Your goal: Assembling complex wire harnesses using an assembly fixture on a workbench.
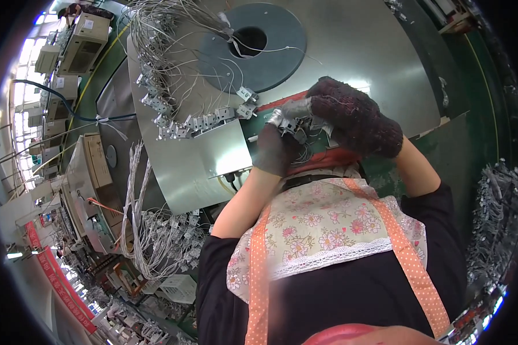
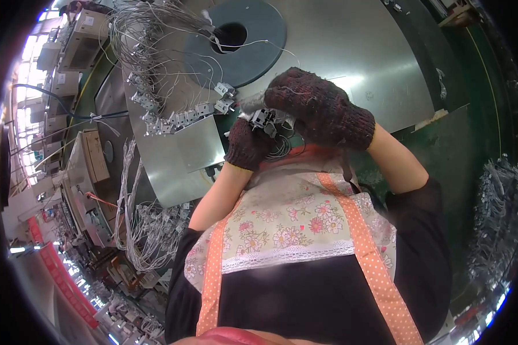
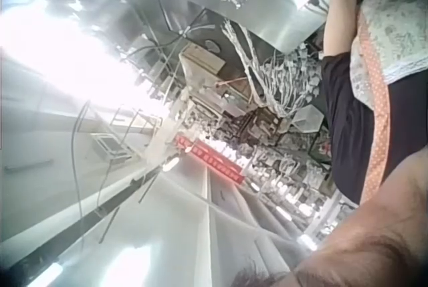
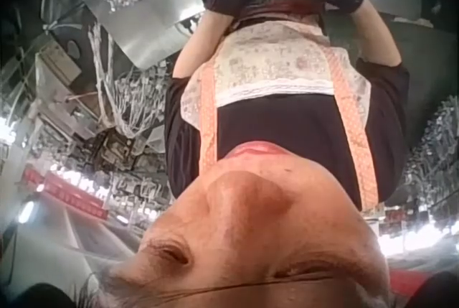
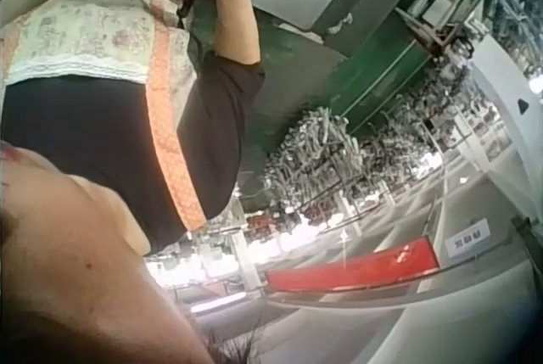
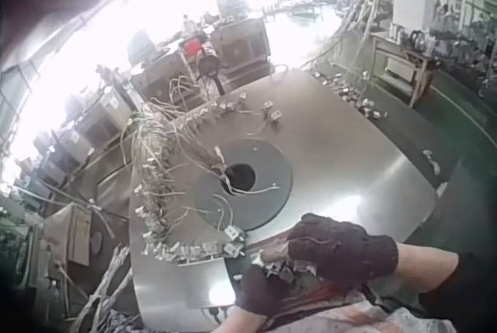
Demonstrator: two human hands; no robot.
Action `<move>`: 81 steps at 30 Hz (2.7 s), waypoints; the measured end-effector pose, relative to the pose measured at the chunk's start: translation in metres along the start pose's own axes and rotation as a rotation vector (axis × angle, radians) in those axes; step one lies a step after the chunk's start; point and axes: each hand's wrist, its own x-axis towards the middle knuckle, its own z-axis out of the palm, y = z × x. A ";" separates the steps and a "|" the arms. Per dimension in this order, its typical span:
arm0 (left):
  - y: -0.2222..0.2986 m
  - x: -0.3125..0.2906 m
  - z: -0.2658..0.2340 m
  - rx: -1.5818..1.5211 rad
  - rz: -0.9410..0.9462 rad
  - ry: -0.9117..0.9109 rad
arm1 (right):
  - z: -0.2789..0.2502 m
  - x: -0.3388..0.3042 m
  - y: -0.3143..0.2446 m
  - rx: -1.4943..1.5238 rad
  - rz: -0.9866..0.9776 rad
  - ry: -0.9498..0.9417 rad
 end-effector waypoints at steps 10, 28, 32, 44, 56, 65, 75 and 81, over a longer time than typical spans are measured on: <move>0.014 -0.007 0.039 -0.064 -0.124 0.360 | 0.003 -0.006 0.005 -0.099 0.068 0.006; -0.001 0.012 -0.051 0.453 -0.022 -0.021 | 0.004 -0.003 0.008 -0.064 -0.039 0.016; 0.010 0.001 0.009 0.071 -0.083 -0.081 | 0.002 -0.011 0.010 0.027 0.151 -0.035; 0.013 0.004 -0.004 -0.105 -0.005 0.113 | -0.029 -0.136 0.159 -0.476 0.625 0.199; 0.037 -0.027 0.034 0.325 -0.002 0.155 | 0.011 0.030 -0.017 -0.005 0.500 -0.440; 0.067 -0.040 0.020 0.914 0.390 -0.028 | 0.025 0.065 -0.003 0.072 0.445 -0.675; 0.147 -0.056 -0.036 2.175 1.026 0.456 | 0.065 0.019 0.002 -0.389 0.145 -0.461; 0.138 -0.053 -0.048 2.238 0.986 0.447 | 0.093 0.032 0.001 -0.459 0.108 -0.618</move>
